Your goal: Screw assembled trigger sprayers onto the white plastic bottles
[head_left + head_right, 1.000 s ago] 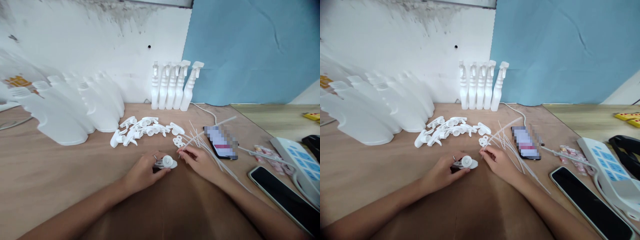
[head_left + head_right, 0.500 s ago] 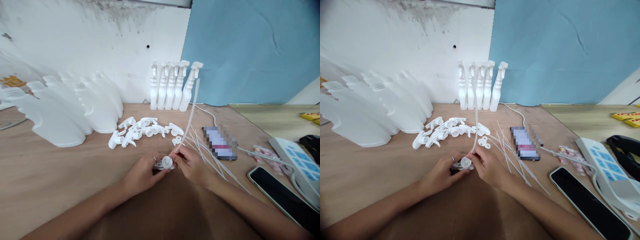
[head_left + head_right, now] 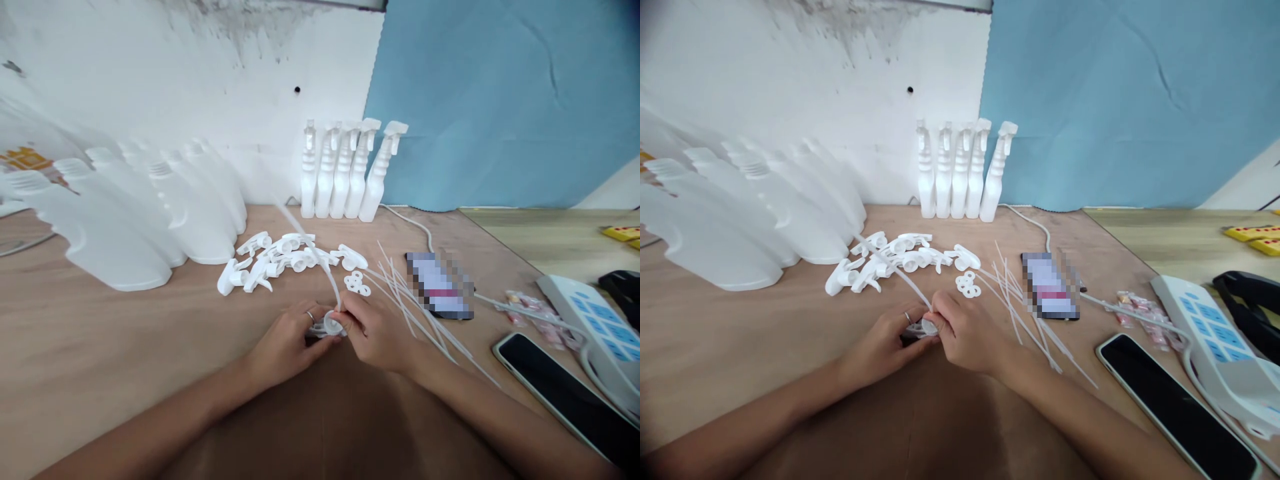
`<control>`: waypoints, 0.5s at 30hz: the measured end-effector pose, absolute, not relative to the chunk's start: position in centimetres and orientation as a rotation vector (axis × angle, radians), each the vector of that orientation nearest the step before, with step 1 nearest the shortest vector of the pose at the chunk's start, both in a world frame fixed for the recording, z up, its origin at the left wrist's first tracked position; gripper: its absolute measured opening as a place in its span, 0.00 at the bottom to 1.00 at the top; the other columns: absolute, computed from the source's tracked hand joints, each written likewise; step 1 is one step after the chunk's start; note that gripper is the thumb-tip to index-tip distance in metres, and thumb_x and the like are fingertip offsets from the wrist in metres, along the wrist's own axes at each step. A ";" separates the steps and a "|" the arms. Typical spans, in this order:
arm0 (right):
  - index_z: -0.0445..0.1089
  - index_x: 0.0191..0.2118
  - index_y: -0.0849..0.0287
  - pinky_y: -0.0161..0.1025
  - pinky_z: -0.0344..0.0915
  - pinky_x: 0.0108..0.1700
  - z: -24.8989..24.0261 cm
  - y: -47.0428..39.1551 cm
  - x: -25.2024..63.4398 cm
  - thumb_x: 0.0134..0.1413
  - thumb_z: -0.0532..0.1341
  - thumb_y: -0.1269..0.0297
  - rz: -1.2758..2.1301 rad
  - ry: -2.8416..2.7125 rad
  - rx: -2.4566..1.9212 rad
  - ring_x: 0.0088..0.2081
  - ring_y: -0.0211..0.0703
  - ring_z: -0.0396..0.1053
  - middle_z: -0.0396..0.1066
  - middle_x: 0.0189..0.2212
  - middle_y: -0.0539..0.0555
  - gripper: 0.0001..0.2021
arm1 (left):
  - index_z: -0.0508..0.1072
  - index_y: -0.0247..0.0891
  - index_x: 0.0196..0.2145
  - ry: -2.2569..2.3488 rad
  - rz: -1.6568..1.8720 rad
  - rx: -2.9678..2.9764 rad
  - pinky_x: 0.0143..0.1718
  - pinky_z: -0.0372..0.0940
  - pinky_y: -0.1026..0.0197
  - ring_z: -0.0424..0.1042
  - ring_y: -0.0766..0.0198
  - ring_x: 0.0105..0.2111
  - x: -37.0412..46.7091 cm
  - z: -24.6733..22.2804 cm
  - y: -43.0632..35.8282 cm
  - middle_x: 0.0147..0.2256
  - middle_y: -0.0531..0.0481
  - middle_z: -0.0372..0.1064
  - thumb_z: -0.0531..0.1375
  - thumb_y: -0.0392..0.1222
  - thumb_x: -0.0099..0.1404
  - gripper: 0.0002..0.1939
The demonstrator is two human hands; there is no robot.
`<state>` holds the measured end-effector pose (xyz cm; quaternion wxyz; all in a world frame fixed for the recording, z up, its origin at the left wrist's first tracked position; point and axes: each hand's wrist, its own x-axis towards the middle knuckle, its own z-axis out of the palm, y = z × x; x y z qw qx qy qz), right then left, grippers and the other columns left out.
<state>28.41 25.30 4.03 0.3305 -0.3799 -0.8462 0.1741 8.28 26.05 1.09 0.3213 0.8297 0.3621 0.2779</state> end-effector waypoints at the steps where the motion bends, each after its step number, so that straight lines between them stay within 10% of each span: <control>1: 0.56 0.32 0.55 0.37 0.56 0.31 4.0 25.3 28.4 0.67 0.52 0.68 0.464 -2.217 -1.002 0.27 0.40 0.61 0.63 0.26 0.49 0.09 | 0.71 0.43 0.50 0.959 0.724 2.183 0.48 0.65 0.56 0.71 0.57 0.45 8.3 1.1 26.0 0.46 0.48 0.72 0.61 0.45 0.69 0.13; 11: 0.64 0.41 0.55 0.38 0.64 0.37 2.3 25.2 28.8 0.68 0.53 0.68 0.488 -2.103 -0.968 0.33 0.42 0.67 0.68 0.32 0.52 0.04 | 0.71 0.46 0.52 0.992 0.736 2.051 0.46 0.66 0.58 0.73 0.59 0.42 8.2 1.3 26.3 0.45 0.52 0.75 0.62 0.47 0.67 0.16; 15: 0.54 0.65 0.54 0.48 0.67 0.49 1.8 25.1 29.9 0.59 0.53 0.77 0.251 -2.280 -0.775 0.50 0.51 0.67 0.64 0.54 0.63 0.29 | 0.72 0.40 0.48 1.066 0.801 1.890 0.39 0.68 0.60 0.74 0.58 0.39 8.2 1.8 26.1 0.41 0.50 0.76 0.60 0.51 0.68 0.16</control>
